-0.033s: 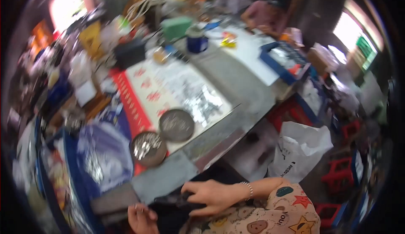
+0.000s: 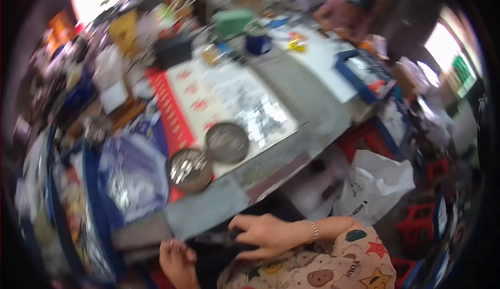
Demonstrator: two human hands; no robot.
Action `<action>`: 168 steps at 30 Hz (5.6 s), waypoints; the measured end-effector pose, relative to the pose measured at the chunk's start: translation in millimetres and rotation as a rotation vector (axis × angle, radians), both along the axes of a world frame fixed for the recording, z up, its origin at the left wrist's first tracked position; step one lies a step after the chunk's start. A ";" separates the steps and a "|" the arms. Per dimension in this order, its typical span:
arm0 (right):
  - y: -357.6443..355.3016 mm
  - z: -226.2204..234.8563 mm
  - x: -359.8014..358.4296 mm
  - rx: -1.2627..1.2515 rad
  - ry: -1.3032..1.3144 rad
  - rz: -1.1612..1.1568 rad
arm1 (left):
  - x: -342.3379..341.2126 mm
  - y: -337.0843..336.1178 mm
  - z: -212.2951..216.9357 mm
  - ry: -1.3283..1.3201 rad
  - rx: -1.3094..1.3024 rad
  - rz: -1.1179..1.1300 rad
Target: Manually assembling or processing small metal hardware components using pliers at a workbench.
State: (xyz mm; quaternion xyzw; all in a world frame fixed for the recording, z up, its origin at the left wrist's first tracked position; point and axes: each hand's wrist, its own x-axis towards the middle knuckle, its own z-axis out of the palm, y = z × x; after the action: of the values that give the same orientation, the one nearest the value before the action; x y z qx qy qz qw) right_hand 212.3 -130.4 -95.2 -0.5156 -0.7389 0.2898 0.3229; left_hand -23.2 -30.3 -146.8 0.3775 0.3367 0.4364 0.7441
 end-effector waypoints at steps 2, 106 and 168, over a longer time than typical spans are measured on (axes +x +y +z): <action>-4.4 3.7 6.8 -0.002 -0.092 -0.033 | 18.1 0.1 7.4 -0.014 -0.129 0.015; 55.6 -22.5 -110.4 -0.706 -0.065 0.438 | -376.7 -28.3 -133.0 1.474 -0.093 0.157; 8.0 -37.2 -40.8 -0.510 0.297 0.238 | -27.9 104.5 53.9 0.058 0.195 0.044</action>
State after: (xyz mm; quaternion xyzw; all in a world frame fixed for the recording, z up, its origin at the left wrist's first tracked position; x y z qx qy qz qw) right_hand 171.5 -122.4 -132.4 -0.4417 -0.6424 0.5736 0.2514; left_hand -51.2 74.2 -93.0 0.4531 0.3226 0.4722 0.6839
